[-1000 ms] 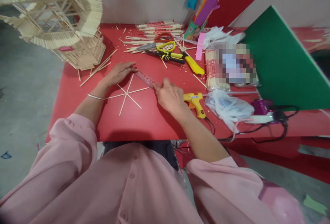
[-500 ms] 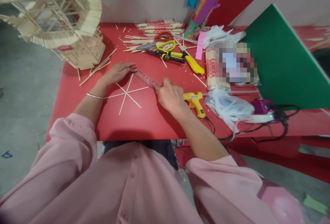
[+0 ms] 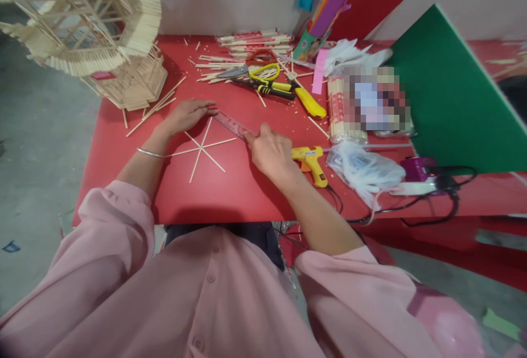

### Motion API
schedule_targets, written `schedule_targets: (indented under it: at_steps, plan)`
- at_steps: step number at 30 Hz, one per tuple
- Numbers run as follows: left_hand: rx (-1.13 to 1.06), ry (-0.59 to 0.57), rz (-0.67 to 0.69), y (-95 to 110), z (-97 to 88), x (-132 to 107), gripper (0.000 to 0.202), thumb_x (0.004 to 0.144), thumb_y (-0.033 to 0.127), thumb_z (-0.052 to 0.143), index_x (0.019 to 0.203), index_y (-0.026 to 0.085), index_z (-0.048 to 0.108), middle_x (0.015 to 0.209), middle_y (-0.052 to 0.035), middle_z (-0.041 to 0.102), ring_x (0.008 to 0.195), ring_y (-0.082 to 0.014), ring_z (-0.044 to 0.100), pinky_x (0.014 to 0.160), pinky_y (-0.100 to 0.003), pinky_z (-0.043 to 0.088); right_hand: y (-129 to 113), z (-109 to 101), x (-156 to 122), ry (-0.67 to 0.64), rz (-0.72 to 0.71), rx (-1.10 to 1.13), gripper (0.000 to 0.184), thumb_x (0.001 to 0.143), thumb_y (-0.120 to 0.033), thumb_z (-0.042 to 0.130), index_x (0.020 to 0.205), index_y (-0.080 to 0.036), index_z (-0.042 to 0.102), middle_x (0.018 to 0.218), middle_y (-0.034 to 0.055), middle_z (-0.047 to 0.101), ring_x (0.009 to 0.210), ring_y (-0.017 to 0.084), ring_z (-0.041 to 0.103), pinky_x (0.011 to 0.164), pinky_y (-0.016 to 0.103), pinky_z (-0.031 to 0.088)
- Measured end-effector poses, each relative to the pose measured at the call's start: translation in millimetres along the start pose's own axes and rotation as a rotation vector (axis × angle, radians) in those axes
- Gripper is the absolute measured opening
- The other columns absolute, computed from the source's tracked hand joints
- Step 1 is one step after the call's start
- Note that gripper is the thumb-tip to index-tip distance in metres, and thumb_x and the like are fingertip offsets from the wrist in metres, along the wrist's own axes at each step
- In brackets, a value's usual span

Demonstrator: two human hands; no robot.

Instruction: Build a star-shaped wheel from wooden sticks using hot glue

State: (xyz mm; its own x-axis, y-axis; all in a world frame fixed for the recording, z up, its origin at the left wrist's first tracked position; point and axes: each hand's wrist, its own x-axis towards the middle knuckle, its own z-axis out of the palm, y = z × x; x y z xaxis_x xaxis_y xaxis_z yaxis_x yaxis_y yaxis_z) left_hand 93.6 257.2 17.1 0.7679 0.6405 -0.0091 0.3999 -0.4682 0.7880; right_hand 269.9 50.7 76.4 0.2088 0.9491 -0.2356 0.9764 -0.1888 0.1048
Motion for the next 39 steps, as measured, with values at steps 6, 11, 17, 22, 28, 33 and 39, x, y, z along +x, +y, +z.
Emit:
schedule_targets:
  at_steps: [6, 11, 17, 22, 28, 33, 39]
  plan:
    - [0.01, 0.003, -0.009, 1, -0.5, 0, 0.044, 0.096, 0.02, 0.043, 0.131, 0.017, 0.068, 0.122, -0.0062, 0.076, 0.124, -0.0199, 0.067, 0.115, -0.035, 0.044, -2, -1, -1, -0.006, 0.0, 0.006, 0.046, 0.104, -0.036, 0.034, 0.142, -0.03, 0.059, 0.117, 0.0152, 0.06, 0.093, 0.028, 0.065, 0.072, 0.038, 0.043]
    - [0.017, 0.001, -0.014, 4, -1.0, -1, 0.042, 0.095, 0.019, 0.044, 0.128, 0.017, 0.07, 0.124, -0.0057, 0.076, 0.124, -0.0195, 0.067, 0.115, -0.034, 0.044, -3, -1, -2, -0.013, -0.008, -0.011, 0.044, 0.104, -0.036, 0.036, 0.141, -0.029, 0.059, 0.115, 0.0141, 0.061, 0.092, 0.027, 0.066, 0.07, 0.034, 0.043]
    - [0.034, 0.01, -0.007, 1, 0.5, -1, 0.042, 0.096, 0.02, 0.044, 0.129, 0.017, 0.07, 0.121, -0.0068, 0.077, 0.123, -0.0194, 0.068, 0.114, -0.036, 0.044, -4, -2, -2, -0.001, -0.014, 0.004, 0.042, 0.103, -0.035, 0.041, 0.139, -0.029, 0.061, 0.113, 0.0139, 0.061, 0.089, 0.026, 0.065, 0.069, 0.035, 0.044]
    - [0.051, 0.13, 0.115, -6, 2.0, 4, 0.04, 0.093, 0.021, 0.05, 0.129, 0.021, 0.069, 0.127, -0.0061, 0.074, 0.128, -0.0213, 0.064, 0.113, -0.039, 0.046, 9, -9, -5, 0.146, 0.034, 0.106, 0.05, 0.102, -0.034, 0.042, 0.151, -0.03, 0.049, 0.118, 0.0145, 0.057, 0.091, 0.025, 0.063, 0.072, 0.037, 0.046]
    - [0.195, 0.556, 0.315, 0, -10.4, 11, 0.023, 0.095, 0.021, 0.059, 0.115, 0.02, 0.07, 0.123, -0.008, 0.072, 0.119, -0.0192, 0.062, 0.109, -0.042, 0.048, 21, -2, -47, 0.553, 0.092, 0.308, 0.056, 0.101, -0.043, 0.046, 0.152, -0.02, 0.048, 0.118, 0.016, 0.053, 0.102, 0.027, 0.058, 0.085, 0.044, 0.051]
    - [0.281, 0.542, 0.384, 49, 1.7, -46, 0.021, 0.1, 0.025, 0.052, 0.1, 0.018, 0.071, 0.089, -0.0059, 0.071, 0.085, -0.0169, 0.065, 0.081, -0.033, 0.053, -9, 50, -108, 0.658, 0.152, 0.512, 0.055, 0.098, -0.054, 0.052, 0.143, -0.024, 0.059, 0.094, 0.0081, 0.056, 0.084, 0.023, 0.06, 0.082, 0.042, 0.054]
    - [0.405, 0.195, 0.598, 101, 72.3, -158, 0.026, 0.1, 0.024, 0.048, 0.092, 0.017, 0.071, 0.092, -0.0069, 0.074, 0.083, -0.0172, 0.068, 0.077, -0.032, 0.053, -34, 83, -139, 0.369, 0.165, 0.543, 0.072, 0.098, -0.063, 0.044, 0.142, -0.007, 0.057, 0.101, 0.0186, 0.068, 0.088, 0.029, 0.067, 0.078, 0.042, 0.055]
